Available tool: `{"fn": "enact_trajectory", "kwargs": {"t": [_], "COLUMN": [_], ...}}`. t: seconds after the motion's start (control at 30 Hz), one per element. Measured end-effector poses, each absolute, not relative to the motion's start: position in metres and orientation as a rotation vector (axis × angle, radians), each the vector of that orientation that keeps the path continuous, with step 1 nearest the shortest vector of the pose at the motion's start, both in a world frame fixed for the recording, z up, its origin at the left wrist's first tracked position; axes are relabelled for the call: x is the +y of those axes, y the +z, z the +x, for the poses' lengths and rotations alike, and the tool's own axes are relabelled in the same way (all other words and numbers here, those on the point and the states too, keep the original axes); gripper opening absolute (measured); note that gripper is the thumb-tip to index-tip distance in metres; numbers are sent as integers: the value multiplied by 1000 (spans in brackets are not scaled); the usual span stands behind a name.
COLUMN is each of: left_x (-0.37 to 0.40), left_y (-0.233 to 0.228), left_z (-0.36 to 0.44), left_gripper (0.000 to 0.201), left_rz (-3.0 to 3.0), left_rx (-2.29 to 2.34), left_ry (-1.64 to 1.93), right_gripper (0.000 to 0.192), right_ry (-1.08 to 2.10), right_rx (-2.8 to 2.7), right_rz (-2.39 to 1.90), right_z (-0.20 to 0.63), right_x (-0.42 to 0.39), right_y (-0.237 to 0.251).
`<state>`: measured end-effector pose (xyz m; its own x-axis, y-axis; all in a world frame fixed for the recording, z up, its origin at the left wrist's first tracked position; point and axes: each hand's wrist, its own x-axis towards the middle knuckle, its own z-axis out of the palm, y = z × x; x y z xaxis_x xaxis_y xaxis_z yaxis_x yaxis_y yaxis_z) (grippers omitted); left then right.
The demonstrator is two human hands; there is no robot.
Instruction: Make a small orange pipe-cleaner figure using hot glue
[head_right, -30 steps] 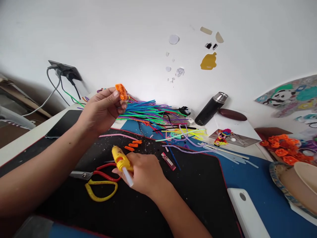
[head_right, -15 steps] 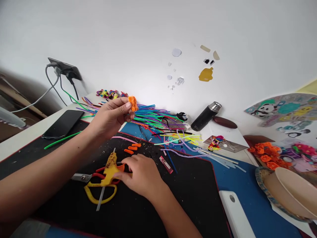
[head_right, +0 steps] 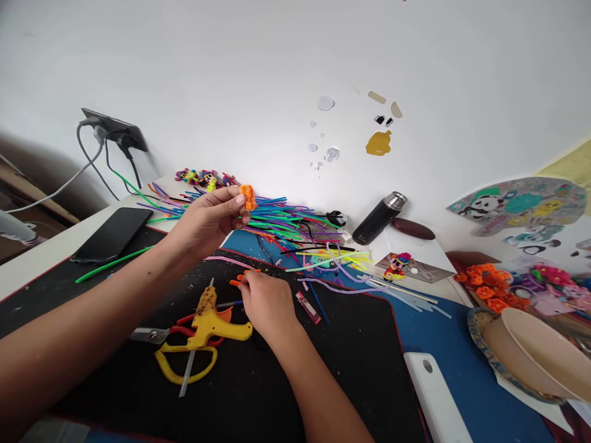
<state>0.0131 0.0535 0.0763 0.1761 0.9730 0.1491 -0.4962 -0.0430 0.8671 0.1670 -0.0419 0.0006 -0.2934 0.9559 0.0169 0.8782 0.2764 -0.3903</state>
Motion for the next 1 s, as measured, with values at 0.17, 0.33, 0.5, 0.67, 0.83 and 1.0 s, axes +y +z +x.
{"fn": "enact_trajectory", "kwargs": {"t": [0.17,0.33,0.5,0.67,0.83,1.0], "left_x": [54,55,56,53,44,35], "left_y": [71,64,56,48,40,32], "left_z": [15,17,18,25,34,39], "left_gripper": [39,38,37,39,35,32], "left_rz": [993,1018,1078,1208,1390,1402], "left_rx": [636,667,696,791,888,914], "left_ry": [1303,1286,1240,1168,1061,970], "right_gripper": [13,13,7,21,30,35], "right_ry": [446,497,624,756,929,1078], "right_rx": [-2359,-2256,-1959,-1547,-1184,-984], "right_rz": [-1749,-1730,-1580,-1424,-1281,-1134], "right_z": [164,165,179,207,221,219], "right_x": [-37,-37,-45,-42,-36,-36], "right_y": [-6,-13,-21,-11,7,9]}}
